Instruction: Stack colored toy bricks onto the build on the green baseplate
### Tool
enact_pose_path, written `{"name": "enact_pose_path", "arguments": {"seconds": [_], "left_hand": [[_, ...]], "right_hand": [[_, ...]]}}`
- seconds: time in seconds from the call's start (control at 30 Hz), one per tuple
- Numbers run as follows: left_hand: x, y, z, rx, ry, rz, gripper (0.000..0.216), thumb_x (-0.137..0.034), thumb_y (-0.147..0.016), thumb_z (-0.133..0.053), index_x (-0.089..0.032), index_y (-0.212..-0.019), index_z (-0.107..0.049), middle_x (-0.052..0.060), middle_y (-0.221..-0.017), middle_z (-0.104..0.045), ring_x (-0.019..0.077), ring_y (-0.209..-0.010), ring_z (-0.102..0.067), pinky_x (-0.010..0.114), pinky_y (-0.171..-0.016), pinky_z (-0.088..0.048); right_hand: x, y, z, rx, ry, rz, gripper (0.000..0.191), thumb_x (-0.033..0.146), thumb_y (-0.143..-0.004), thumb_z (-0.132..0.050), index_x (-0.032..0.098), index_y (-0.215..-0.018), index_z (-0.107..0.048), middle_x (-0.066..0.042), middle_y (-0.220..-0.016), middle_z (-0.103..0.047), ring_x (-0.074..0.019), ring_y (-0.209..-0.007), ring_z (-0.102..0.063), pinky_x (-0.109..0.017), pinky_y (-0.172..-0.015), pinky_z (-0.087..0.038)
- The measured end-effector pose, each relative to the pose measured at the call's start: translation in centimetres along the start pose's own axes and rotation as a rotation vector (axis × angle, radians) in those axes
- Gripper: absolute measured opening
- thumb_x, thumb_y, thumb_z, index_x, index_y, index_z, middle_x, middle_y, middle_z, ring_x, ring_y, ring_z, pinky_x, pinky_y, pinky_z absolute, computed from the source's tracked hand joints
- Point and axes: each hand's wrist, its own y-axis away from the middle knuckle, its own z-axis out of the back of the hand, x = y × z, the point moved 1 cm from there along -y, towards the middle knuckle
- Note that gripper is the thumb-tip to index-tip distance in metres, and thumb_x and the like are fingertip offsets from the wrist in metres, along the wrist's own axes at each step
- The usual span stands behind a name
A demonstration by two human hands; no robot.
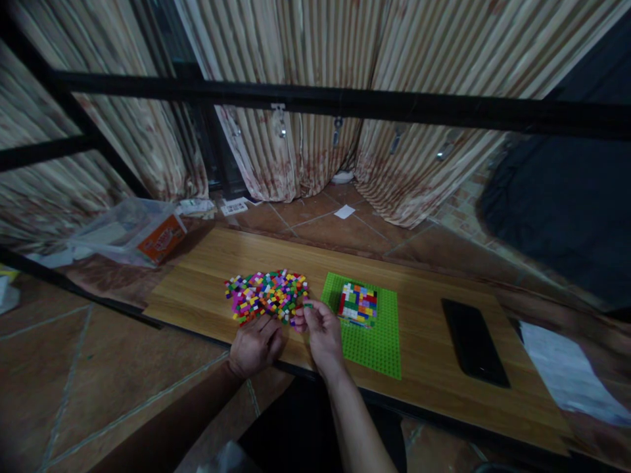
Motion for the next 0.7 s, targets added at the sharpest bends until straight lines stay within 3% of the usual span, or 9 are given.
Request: {"name": "enact_pose_path", "arguments": {"seconds": [0.33, 0.47, 0.7], "left_hand": [[0.0, 0.0, 0.1, 0.004, 0.008, -0.001, 0.007, -0.018, -0.085, -0.051, -0.019, -0.080, -0.057, 0.004, -0.078, -0.060, 0.0169, -0.069, -0.055, 0.030, -0.063, -0.046], [0.0, 0.0, 0.1, 0.013, 0.007, -0.006, 0.007, -0.019, -0.085, -0.051, -0.019, -0.081, -0.056, 0.004, -0.078, -0.059, 0.0171, -0.069, -0.055, 0.030, -0.063, -0.046], [0.0, 0.0, 0.0, -0.015, 0.002, -0.027, 0.007, -0.019, -0.085, -0.052, -0.019, -0.078, -0.055, 0.003, -0.076, -0.058, 0.0162, -0.067, -0.053, 0.029, -0.062, -0.044]], "right_hand": [[-0.5, 0.1, 0.0, -0.109, -0.023, 0.026, 0.032, 0.046, -0.073, -0.071, 0.018, -0.089, -0.066, 0.003, -0.063, -0.062, -0.0086, -0.048, -0.051, -0.022, -0.044, -0.041], [-1.1, -0.2, -0.1, -0.113, 0.008, 0.007, 0.035, 0.047, -0.072, -0.071, 0.018, -0.091, -0.067, 0.002, -0.061, -0.063, -0.0109, -0.048, -0.054, -0.024, -0.045, -0.044], [-1.0, -1.0, 0.1, -0.087, 0.301, -0.053, 0.034, 0.050, -0.077, -0.059, 0.020, -0.092, -0.066, -0.001, -0.064, -0.067, -0.0172, -0.053, -0.062, -0.030, -0.052, -0.053]]}}
